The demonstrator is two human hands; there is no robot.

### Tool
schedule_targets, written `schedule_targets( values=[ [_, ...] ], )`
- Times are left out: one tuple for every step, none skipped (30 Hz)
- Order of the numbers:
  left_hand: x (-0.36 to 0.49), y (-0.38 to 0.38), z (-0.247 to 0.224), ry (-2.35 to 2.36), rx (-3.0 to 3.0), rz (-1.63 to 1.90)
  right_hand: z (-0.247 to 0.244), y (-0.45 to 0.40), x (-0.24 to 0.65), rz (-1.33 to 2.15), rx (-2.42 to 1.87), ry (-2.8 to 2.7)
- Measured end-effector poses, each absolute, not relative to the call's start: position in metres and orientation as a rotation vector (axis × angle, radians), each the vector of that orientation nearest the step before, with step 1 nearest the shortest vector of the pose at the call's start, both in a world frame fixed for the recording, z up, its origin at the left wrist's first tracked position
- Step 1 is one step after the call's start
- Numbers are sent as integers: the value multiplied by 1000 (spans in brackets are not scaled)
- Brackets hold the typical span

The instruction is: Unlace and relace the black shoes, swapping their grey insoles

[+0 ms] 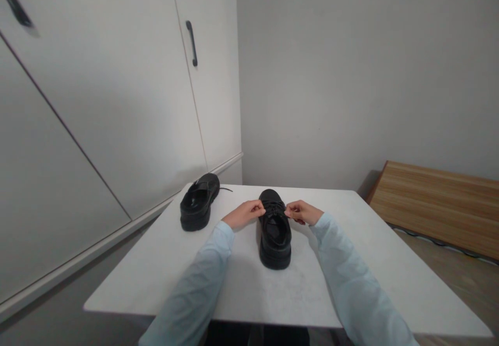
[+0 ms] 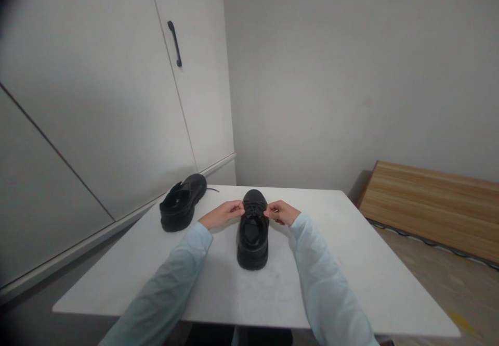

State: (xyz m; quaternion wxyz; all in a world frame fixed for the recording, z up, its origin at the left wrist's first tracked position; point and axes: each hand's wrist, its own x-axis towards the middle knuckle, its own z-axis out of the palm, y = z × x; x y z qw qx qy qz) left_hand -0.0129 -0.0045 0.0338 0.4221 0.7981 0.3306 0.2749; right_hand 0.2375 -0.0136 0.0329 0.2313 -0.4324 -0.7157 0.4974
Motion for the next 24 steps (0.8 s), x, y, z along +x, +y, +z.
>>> schedule_targets(
  values=[
    [-14,-4,35,844,1998,721,34,-14,237,1359,-1197,-1954],
    [-14,-3,36,871,2000,763,36,-14,236,1344,-1204,-1939],
    [-16,-3,37,905,2002,816,38,-14,236,1322,-1209,-1921],
    [-17,-2,39,946,2000,873,40,-14,236,1292,-1213,-1898],
    [-18,-2,41,992,1994,928,42,-14,235,1254,-1214,-1868],
    [-19,-2,43,1042,1985,979,45,-14,235,1210,-1215,-1831],
    [-20,-2,44,1093,1980,1016,47,-15,234,1158,-1216,-1787],
    [-20,-3,45,1140,1984,1037,51,-15,233,1102,-1216,-1739],
    [-20,-3,45,1185,2003,1046,54,-17,232,1048,-1216,-1690],
    [-20,-3,44,1228,2040,1044,58,-18,231,1003,-1211,-1648],
    [-20,-4,43,1267,2092,1033,62,-19,229,967,-1198,-1617],
    [-19,-4,42,1302,2155,1015,66,-21,226,934,-1183,-1595],
    [-19,-3,40,1334,2220,994,70,-23,223,900,-1163,-1580],
    [-19,-3,38,1365,2282,969,75,-26,220,865,-1139,-1575],
    [-19,-2,36,1394,2337,939,79,-29,217,827,-1117,-1584],
    [-19,-1,34,1422,2381,907,84,-32,213,779,-1095,-1603],
    [-20,-1,33,1445,2413,876,88,-37,209,721,-1083,-1637],
    [-20,0,31,1459,2435,849,93,-43,205,648,-1075,-1682],
    [-21,0,30,1467,2449,825,97,-50,201,572,-1071,-1737],
    [-21,1,29,1472,2458,803,100,-58,196,503,-1068,-1795],
    [-22,1,29,1478,2463,786,103,-67,191,441,-1065,-1861],
    [-22,1,28,1485,2466,771,105,-77,186,352,-1068,-1922],
    [-23,1,28,1492,2470,759,105,-87,181,243,-1077,-1981],
    [-23,1,28,1499,2474,749,105,-97,176,140,-1084,-2049]
  ],
)
